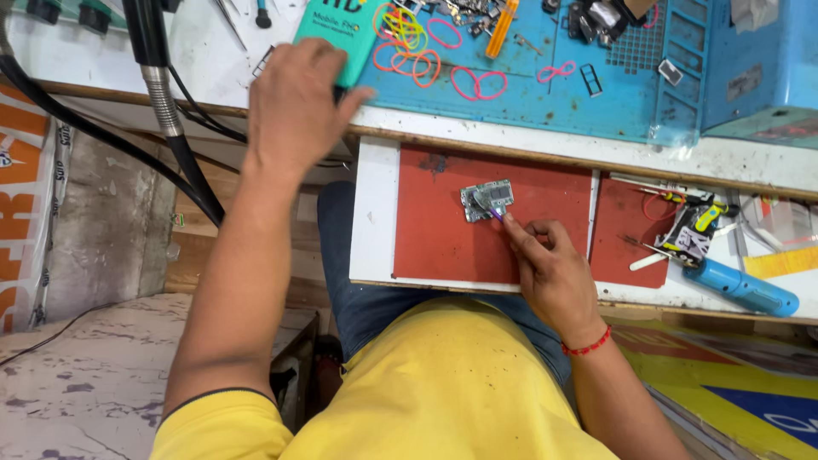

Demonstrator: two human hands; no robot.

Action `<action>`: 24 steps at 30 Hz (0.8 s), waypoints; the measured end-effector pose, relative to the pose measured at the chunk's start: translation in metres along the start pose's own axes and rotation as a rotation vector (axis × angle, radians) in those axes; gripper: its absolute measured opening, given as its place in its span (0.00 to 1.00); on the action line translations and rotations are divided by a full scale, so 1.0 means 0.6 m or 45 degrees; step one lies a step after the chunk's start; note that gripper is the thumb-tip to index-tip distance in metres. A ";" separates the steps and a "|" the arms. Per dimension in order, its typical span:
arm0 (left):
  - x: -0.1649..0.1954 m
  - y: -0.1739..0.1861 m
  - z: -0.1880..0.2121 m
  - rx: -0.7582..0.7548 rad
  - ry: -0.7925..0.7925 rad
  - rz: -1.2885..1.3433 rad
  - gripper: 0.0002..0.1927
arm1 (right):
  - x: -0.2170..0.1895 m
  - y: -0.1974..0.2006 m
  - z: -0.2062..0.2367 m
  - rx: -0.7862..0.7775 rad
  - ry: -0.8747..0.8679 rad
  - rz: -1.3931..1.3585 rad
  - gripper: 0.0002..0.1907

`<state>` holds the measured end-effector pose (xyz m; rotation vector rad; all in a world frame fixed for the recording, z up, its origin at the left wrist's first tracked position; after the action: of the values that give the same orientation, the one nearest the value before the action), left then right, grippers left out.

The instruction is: The person uses a small purple tool to scrape and clean the surface of a small circuit board placed on a red mat. They repeatedly rub the tool across the board's surface, occasionally repositioning the board with their left hand.

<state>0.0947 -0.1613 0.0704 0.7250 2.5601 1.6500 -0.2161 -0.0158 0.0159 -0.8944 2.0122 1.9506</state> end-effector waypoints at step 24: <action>0.188 -0.056 0.089 -0.108 -0.250 0.525 0.31 | -0.010 0.009 -0.003 -0.049 0.031 0.145 0.31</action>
<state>-0.0052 -0.0835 0.0442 1.4046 2.2997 1.6654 -0.2134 -0.0160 0.0238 -0.8326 2.0889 2.0539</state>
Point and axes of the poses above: each hand's wrist, its own z-axis away from the middle knuckle, its own y-axis out of the back of the hand, x = y × z, the point moved 7 cm from there along -z, towards the middle knuckle
